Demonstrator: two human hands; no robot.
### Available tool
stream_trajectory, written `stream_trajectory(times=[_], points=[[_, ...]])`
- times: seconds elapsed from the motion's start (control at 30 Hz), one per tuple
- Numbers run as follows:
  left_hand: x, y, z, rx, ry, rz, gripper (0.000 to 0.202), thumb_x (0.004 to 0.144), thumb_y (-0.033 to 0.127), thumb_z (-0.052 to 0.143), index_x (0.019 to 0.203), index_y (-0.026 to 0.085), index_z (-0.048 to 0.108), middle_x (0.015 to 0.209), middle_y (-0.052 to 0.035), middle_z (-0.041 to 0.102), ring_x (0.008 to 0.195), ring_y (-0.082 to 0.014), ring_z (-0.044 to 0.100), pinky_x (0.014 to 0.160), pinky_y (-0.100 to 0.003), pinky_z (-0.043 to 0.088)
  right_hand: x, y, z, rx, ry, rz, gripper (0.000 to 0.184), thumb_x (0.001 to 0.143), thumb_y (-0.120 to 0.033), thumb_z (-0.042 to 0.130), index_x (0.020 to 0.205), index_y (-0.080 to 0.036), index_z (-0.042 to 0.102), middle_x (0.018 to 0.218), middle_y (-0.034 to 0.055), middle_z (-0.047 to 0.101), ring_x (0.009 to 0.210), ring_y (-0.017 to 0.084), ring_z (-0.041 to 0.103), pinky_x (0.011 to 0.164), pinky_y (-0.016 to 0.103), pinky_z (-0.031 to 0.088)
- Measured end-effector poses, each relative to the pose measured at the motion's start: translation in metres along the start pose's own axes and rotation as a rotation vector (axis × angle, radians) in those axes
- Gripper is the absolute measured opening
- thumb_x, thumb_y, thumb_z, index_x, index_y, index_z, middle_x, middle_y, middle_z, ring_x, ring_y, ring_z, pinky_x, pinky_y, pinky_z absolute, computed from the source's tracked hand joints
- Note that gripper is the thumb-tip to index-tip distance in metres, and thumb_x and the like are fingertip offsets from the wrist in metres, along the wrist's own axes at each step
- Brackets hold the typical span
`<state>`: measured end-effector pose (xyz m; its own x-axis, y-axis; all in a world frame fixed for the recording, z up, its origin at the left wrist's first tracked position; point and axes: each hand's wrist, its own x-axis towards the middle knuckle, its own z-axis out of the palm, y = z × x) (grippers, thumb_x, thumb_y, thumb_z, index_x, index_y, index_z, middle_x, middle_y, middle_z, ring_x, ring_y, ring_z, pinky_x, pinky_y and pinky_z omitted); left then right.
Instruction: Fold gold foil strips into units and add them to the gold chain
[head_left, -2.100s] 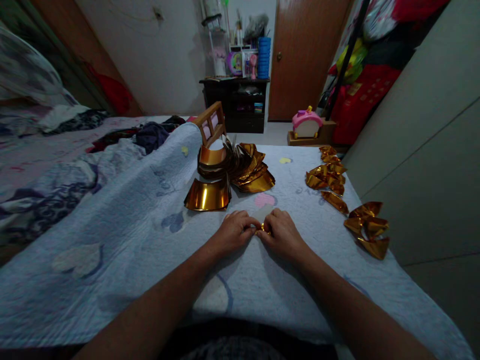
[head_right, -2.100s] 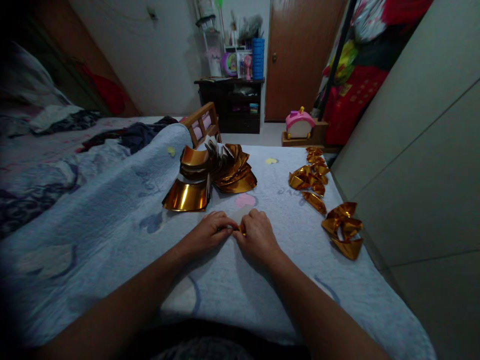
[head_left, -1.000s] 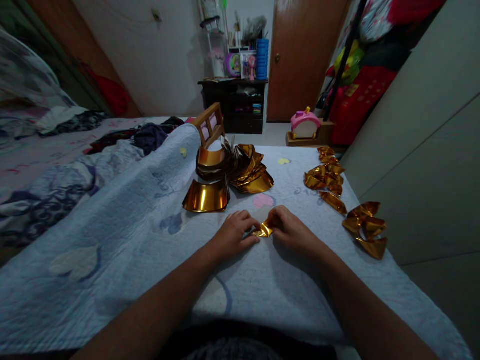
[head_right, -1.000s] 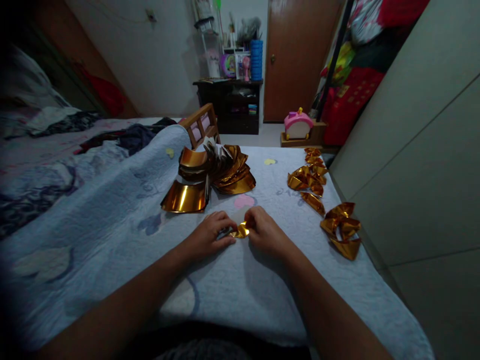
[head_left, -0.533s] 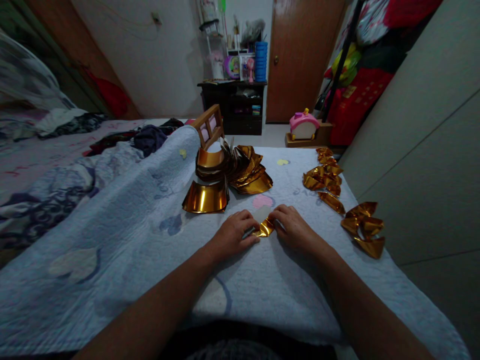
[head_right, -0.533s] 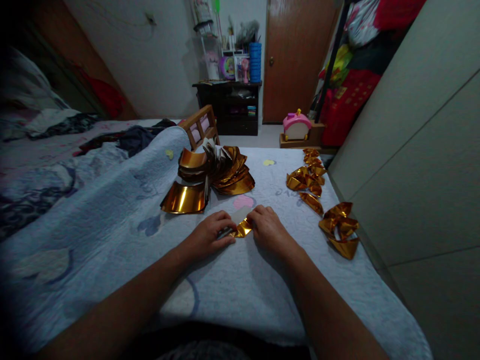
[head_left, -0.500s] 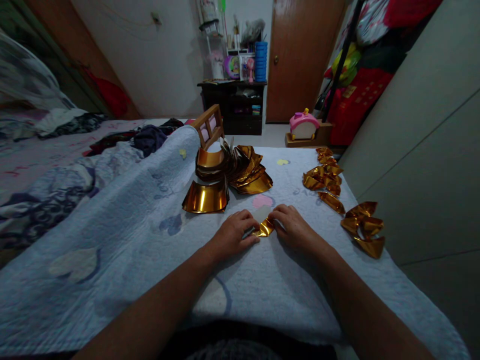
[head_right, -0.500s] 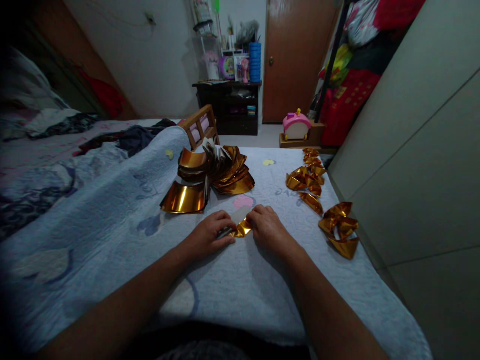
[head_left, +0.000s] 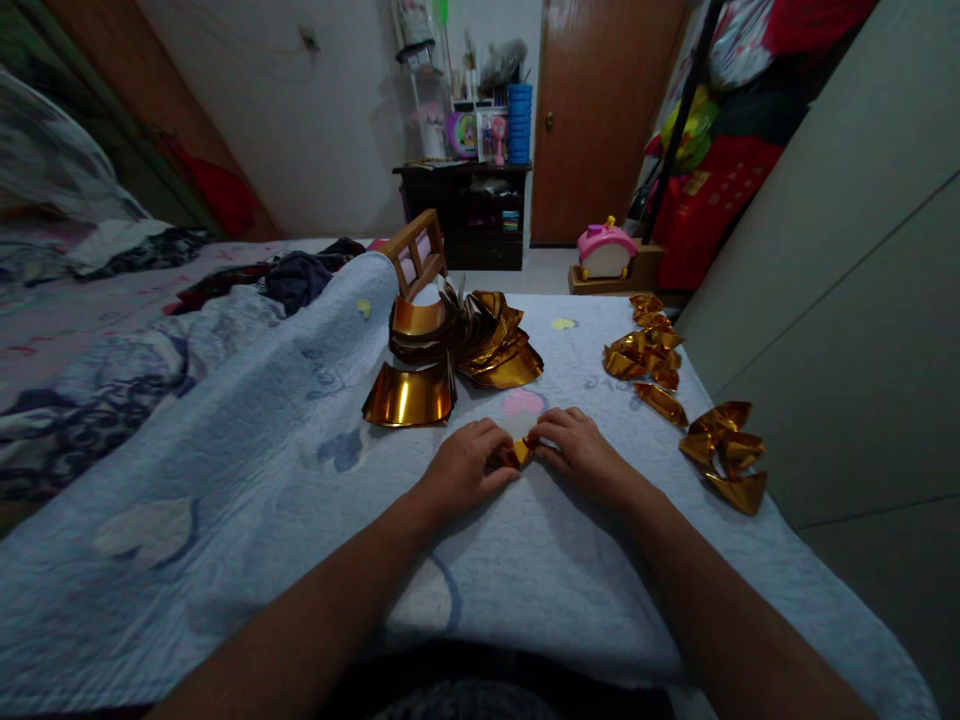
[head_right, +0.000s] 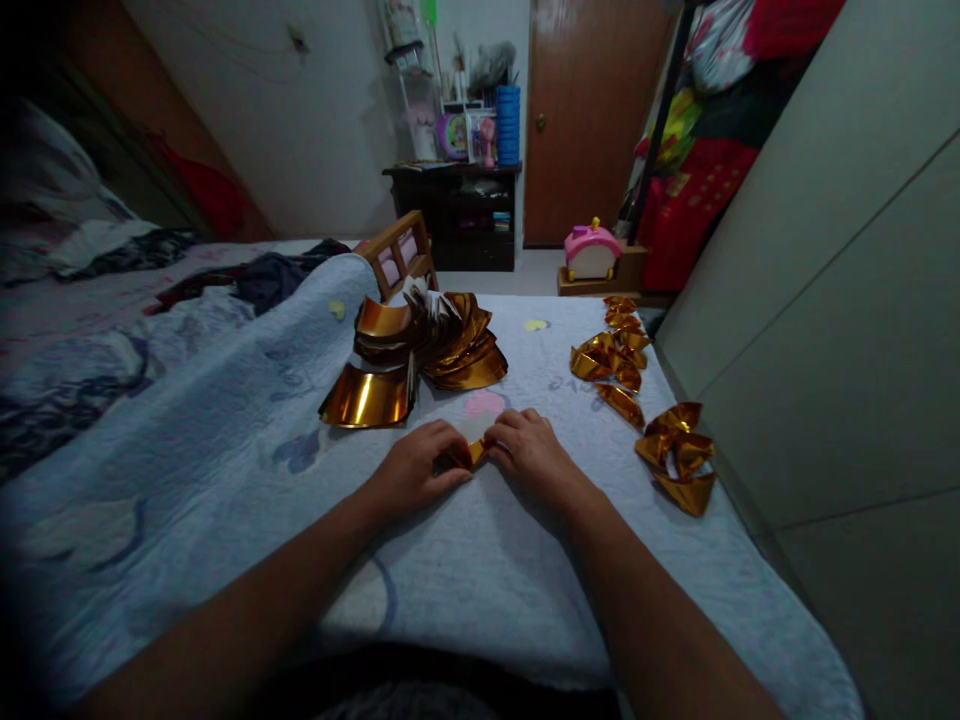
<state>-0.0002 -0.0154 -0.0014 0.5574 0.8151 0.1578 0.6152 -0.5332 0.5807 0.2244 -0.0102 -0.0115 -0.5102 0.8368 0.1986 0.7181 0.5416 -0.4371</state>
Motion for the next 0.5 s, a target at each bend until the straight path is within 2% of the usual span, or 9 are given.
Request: stream_trajectory(times=[0.13,0.2,0.37,0.43,0.5], points=[[-0.0033,-0.0017,0.004,0.003,0.068,-0.028,0.035,0.079,0.02,0.075,0.109,0.02,0.057,0.101,-0.005,0.066,0.092,-0.0215,0.063,0.082,-0.035,0.05,0.001,-0.0022,-0.0009,-0.005,-0.005,-0.003,0.014,0.096,-0.022,0.061,0.105,-0.02,0.073,0.105,0.0087,0.067,0.096,0.023,0.052,0.087,0.037,0.04],[-0.0045,-0.0032,0.0059,0.004,0.11,-0.035,0.039,0.079,0.02,0.073,0.112,0.021,0.052,0.1,-0.0038,0.064,0.09,-0.0205,0.062,0.081,-0.034,0.05,0.0015,-0.0023,-0.0004,-0.012,-0.001,-0.007,0.014,0.096,-0.021,0.061,0.104,-0.02,0.073,0.104,0.0089,0.067,0.095,0.023,0.052,0.087,0.037,0.041],[-0.0047,-0.0032,0.0042,0.154,0.263,0.012,0.027,0.079,0.023,0.075,0.093,0.021,0.052,0.1,-0.0045,0.058,0.097,-0.0232,0.057,0.084,-0.037,0.048,0.0018,0.0001,0.0032,-0.024,0.028,-0.007,0.014,0.096,-0.019,0.06,0.102,-0.019,0.073,0.104,0.0089,0.066,0.095,0.023,0.052,0.088,0.037,0.041],[-0.004,-0.0019,0.0023,0.213,0.27,0.01,0.022,0.08,0.024,0.075,0.087,0.021,0.054,0.095,-0.0039,0.058,0.093,-0.023,0.056,0.082,-0.036,0.047,0.0018,0.0009,0.0042,-0.024,0.033,-0.004,0.014,0.095,-0.018,0.06,0.101,-0.02,0.073,0.103,0.0085,0.065,0.095,0.023,0.052,0.088,0.037,0.042],[-0.0033,-0.0013,0.0013,0.25,0.228,0.006,0.018,0.082,0.024,0.073,0.086,0.02,0.056,0.091,-0.0035,0.059,0.089,-0.0224,0.056,0.078,-0.035,0.046,0.0016,0.0008,0.0043,-0.02,0.037,0.002,0.014,0.095,-0.017,0.06,0.1,-0.02,0.073,0.102,0.0084,0.065,0.095,0.023,0.052,0.087,0.037,0.042]])
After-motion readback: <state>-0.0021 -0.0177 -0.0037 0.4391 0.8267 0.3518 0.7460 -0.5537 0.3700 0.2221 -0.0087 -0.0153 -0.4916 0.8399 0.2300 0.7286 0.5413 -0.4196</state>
